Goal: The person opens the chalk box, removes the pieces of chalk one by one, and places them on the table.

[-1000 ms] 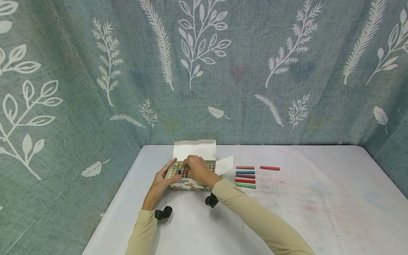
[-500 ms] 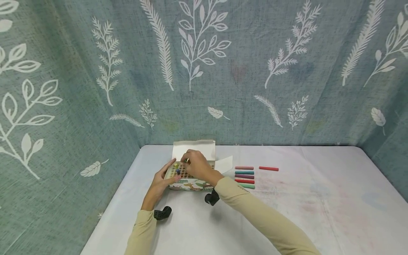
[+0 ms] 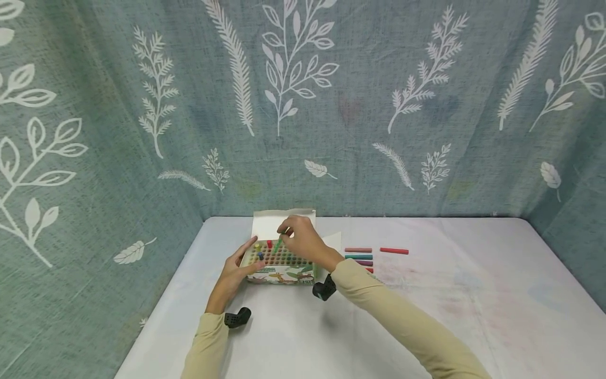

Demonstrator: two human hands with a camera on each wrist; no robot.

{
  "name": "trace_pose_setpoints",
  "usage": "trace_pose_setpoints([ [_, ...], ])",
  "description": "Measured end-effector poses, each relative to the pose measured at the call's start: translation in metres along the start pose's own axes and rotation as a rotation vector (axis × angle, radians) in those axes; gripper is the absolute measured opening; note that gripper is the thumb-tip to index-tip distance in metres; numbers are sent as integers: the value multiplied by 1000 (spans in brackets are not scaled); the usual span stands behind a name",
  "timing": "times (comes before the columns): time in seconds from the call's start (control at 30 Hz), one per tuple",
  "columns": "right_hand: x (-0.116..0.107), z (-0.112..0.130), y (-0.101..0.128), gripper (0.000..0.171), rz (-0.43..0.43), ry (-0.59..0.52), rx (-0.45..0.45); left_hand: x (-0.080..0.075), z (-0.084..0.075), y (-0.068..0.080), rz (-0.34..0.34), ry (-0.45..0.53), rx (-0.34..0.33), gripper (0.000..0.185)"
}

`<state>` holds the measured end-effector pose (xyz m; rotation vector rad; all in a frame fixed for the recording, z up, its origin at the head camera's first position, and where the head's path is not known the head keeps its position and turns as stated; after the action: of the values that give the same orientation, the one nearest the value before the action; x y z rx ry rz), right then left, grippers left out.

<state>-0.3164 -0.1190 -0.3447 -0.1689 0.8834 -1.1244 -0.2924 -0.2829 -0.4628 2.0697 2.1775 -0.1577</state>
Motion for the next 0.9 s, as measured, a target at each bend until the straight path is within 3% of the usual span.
trace_pose_setpoints([
  [0.57, -48, -23, 12, 10, -110, -63, 61, 0, -3, 1, 8, -1, 42, 77],
  [0.9, -83, -20, 23, 8, -215, -46, -7, 0, -4, 1, 5, -16, 40, 77],
])
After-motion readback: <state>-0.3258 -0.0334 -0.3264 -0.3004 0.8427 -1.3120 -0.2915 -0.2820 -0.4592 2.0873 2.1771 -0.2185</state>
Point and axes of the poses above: each hand's wrist, its own y-axis away from the middle knuckle, its own x-axis out of the palm, z = x × y, the point moved 10 cm from there along -y, towards the middle knuckle, and after that the axes turned 7 degrees about -z, right-handed, at the moved point
